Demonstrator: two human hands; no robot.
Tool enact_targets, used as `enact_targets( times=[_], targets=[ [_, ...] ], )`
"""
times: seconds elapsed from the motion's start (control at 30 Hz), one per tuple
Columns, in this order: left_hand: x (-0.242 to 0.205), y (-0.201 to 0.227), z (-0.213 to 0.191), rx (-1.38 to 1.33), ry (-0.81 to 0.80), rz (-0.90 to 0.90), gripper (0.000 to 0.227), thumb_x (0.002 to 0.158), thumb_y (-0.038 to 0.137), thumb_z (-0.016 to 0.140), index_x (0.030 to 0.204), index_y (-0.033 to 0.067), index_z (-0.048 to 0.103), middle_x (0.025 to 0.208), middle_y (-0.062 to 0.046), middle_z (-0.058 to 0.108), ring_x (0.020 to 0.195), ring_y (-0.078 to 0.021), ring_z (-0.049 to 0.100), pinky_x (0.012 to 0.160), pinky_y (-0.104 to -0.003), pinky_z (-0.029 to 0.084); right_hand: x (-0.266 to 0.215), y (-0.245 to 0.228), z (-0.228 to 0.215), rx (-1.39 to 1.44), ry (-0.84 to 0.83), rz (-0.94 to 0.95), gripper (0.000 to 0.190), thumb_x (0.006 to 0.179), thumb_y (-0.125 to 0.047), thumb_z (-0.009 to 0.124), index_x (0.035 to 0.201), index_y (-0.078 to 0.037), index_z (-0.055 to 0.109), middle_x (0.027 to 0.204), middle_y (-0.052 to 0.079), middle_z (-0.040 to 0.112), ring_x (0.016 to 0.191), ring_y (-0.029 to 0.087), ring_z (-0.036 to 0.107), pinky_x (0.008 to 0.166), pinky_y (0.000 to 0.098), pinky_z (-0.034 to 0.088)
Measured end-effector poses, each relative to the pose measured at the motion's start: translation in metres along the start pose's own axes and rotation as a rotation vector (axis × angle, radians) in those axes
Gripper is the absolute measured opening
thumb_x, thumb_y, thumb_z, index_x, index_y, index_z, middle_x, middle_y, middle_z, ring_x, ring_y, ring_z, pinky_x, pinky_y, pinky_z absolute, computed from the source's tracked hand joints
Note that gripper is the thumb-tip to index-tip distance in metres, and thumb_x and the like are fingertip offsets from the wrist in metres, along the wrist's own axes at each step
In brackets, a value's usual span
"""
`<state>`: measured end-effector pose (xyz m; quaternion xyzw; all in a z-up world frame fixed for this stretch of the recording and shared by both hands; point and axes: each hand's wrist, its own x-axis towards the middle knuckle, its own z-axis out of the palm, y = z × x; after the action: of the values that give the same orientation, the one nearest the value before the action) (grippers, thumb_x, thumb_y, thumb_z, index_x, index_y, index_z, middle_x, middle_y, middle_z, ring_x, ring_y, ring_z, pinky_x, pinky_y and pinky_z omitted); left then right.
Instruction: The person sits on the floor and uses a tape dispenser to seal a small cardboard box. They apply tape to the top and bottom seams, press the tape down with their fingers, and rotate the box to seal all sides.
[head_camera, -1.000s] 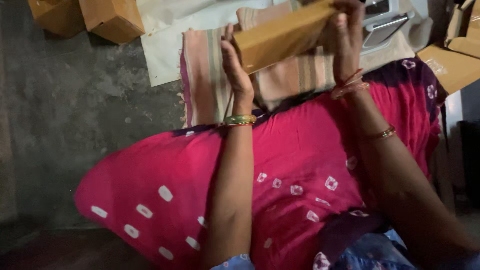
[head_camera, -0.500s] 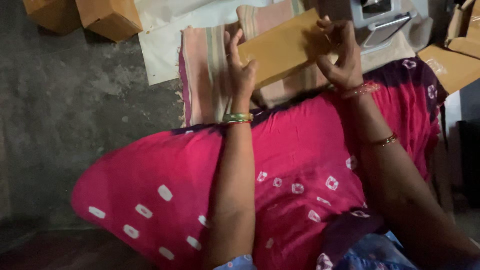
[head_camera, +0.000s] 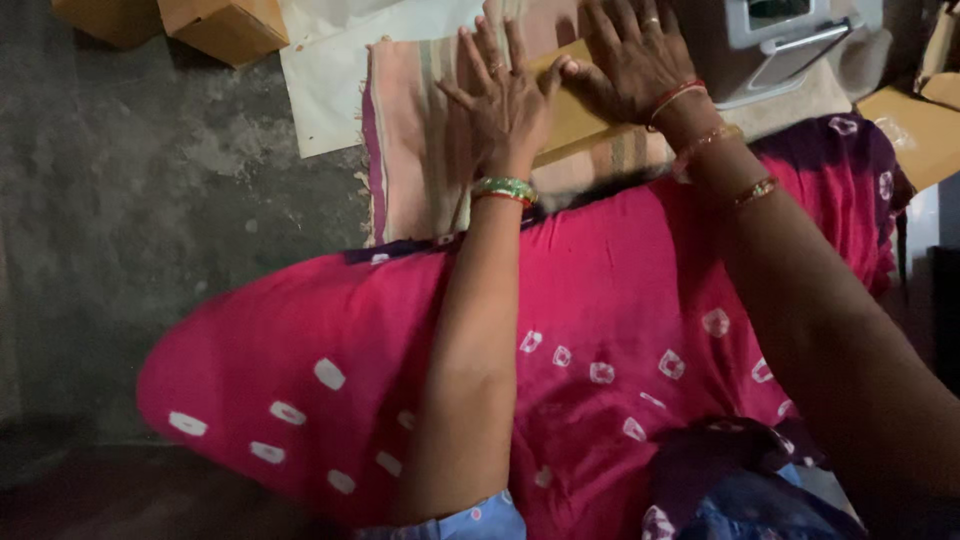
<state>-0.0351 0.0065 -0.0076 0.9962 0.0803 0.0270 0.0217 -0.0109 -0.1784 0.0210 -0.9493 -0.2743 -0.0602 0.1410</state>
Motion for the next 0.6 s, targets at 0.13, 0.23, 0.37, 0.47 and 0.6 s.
enact_targets(
  times=[0.13, 0.23, 0.37, 0.47, 0.6],
  targets=[
    [0.017, 0.009, -0.005, 0.037, -0.043, 0.025, 0.081, 0.106, 0.071, 0.034, 0.170, 0.0262, 0.012, 0.175, -0.016, -0.001, 0.161, -0.0378, -0.005, 0.116, -0.084, 0.003, 0.017, 0.004, 0.001, 0.041, 0.042, -0.072, 0.080, 0.113, -0.068, 0.027, 0.161, -0.006, 0.037, 0.155, 0.028, 0.041, 0.138, 0.051, 0.039, 0.112, 0.0642, 0.026],
    [0.026, 0.017, -0.007, -0.026, -0.019, 0.012, 0.081, 0.107, 0.075, 0.032, 0.170, 0.0281, 0.012, 0.176, -0.014, -0.001, 0.162, -0.0333, -0.005, 0.120, -0.082, 0.002, 0.023, 0.007, 0.001, 0.036, 0.002, -0.035, 0.075, 0.112, -0.065, 0.026, 0.160, -0.010, 0.041, 0.154, 0.027, 0.043, 0.137, 0.049, 0.042, 0.113, 0.0635, 0.027],
    [0.019, 0.022, -0.012, -0.025, -0.015, -0.009, 0.081, 0.106, 0.075, 0.030, 0.170, 0.0280, 0.013, 0.176, -0.014, 0.000, 0.162, -0.0328, -0.005, 0.121, -0.081, 0.000, 0.015, -0.001, 0.006, -0.022, -0.049, -0.012, 0.073, 0.108, -0.065, 0.027, 0.158, -0.014, 0.044, 0.156, 0.025, 0.041, 0.140, 0.048, 0.037, 0.111, 0.0694, 0.020],
    [0.009, 0.025, -0.023, 0.005, 0.035, -0.018, 0.084, 0.107, 0.076, 0.029, 0.171, 0.0244, 0.012, 0.177, -0.013, 0.001, 0.163, -0.0326, -0.005, 0.122, -0.080, -0.001, 0.013, -0.007, 0.008, -0.056, 0.050, -0.087, 0.072, 0.113, -0.061, 0.026, 0.162, -0.009, 0.038, 0.166, 0.024, 0.035, 0.154, 0.045, 0.025, 0.117, 0.0734, 0.008],
    [-0.016, 0.029, -0.026, 0.011, 0.006, -0.081, 0.090, 0.104, 0.078, 0.027, 0.170, 0.0181, 0.010, 0.176, -0.015, 0.002, 0.162, -0.0337, -0.004, 0.120, -0.079, -0.002, -0.006, -0.008, 0.014, 0.074, -0.001, -0.043, 0.084, 0.108, -0.066, 0.024, 0.165, -0.004, 0.029, 0.173, 0.021, 0.024, 0.160, 0.041, 0.012, 0.122, 0.0732, -0.003]
  ],
)
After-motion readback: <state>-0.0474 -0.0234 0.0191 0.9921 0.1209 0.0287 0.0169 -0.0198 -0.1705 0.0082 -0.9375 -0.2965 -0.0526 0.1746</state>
